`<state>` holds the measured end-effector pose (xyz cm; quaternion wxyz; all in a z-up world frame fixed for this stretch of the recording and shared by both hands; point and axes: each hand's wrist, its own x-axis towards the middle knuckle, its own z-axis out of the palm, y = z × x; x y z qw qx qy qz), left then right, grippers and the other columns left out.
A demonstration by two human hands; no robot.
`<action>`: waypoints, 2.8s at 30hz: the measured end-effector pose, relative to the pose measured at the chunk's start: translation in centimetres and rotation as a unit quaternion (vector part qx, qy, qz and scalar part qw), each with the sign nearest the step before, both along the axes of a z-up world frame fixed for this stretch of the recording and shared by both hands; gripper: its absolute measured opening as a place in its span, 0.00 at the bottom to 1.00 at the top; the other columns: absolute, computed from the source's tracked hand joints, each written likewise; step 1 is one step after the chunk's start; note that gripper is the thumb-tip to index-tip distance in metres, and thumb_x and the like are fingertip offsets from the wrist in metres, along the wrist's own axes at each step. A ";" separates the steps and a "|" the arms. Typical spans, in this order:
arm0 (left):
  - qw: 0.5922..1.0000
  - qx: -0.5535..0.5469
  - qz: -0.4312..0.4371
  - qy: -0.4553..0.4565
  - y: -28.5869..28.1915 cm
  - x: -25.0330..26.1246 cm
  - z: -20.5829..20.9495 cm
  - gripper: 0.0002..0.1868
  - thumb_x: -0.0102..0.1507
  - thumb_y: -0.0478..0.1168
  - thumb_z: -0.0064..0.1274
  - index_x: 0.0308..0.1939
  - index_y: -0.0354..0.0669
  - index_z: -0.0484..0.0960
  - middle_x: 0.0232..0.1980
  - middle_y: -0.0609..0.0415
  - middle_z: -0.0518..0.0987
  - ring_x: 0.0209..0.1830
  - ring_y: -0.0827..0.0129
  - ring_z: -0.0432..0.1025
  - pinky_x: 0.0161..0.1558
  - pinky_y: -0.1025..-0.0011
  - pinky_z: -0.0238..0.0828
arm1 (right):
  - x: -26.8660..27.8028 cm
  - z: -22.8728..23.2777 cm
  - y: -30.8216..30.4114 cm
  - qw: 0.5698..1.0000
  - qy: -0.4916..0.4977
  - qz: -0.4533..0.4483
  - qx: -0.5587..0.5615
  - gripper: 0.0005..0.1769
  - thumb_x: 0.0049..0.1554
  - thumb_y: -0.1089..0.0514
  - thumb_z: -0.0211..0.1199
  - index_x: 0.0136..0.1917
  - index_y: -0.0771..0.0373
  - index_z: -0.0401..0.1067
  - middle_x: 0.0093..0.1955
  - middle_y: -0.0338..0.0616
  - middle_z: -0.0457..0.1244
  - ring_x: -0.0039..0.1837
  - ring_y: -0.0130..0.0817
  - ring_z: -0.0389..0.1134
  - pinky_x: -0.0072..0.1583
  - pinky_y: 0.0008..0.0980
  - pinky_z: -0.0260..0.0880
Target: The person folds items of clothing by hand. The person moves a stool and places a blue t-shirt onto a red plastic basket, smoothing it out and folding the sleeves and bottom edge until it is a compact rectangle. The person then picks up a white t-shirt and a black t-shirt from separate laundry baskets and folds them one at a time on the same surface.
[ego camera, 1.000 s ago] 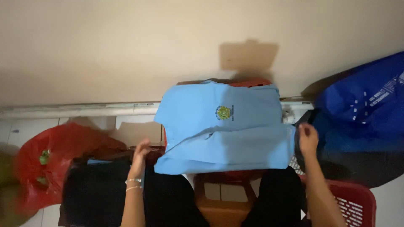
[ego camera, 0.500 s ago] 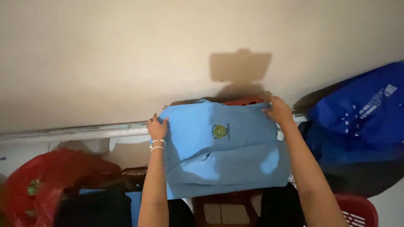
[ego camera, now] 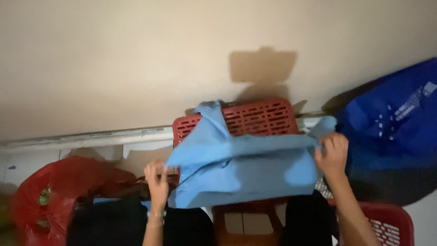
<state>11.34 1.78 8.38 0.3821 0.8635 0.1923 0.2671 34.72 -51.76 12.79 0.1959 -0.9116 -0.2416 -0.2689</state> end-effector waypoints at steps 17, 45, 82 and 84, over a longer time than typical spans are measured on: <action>0.975 0.157 0.023 0.154 -12.7 0.7 -4.0 0.28 0.68 0.50 0.46 0.73 0.51 0.69 0.78 0.46 0.60 0.78 0.48 0.52 0.71 0.39 0.40 | 0.0 -4.3 16.5 0.908 0.359 0.035 0.214 0.19 0.60 0.51 0.62 0.61 0.61 0.71 0.58 0.52 0.70 0.60 0.47 0.72 0.59 0.41 0.70; 0.960 0.252 -0.065 0.104 -12.5 0.4 -7.9 0.23 0.63 0.49 0.47 0.60 0.42 0.75 0.65 0.44 0.71 0.65 0.48 0.62 0.63 0.47 0.54 | -21.7 -5.0 7.5 0.942 0.251 0.177 0.134 0.17 0.49 0.69 0.60 0.53 0.62 0.77 0.62 0.51 0.67 0.66 0.51 0.66 0.68 0.44 0.65; 0.939 0.165 -0.103 0.284 -12.2 3.8 -5.6 0.38 0.66 0.67 0.42 0.79 0.67 0.57 0.84 0.55 0.45 0.83 0.48 0.35 0.72 0.33 0.23 | 0.6 -12.0 -12.8 0.918 0.209 -0.298 -0.159 0.26 0.72 0.37 0.51 0.43 0.58 0.70 0.37 0.55 0.69 0.40 0.58 0.72 0.44 0.55 0.72; 0.938 0.166 -0.095 0.288 -12.5 3.8 -5.1 0.38 0.66 0.67 0.43 0.78 0.67 0.58 0.84 0.55 0.46 0.84 0.49 0.35 0.73 0.34 0.23 | 1.4 -12.1 -12.8 0.913 0.224 -0.300 -0.163 0.25 0.73 0.38 0.51 0.46 0.58 0.73 0.39 0.57 0.70 0.42 0.60 0.72 0.47 0.57 0.73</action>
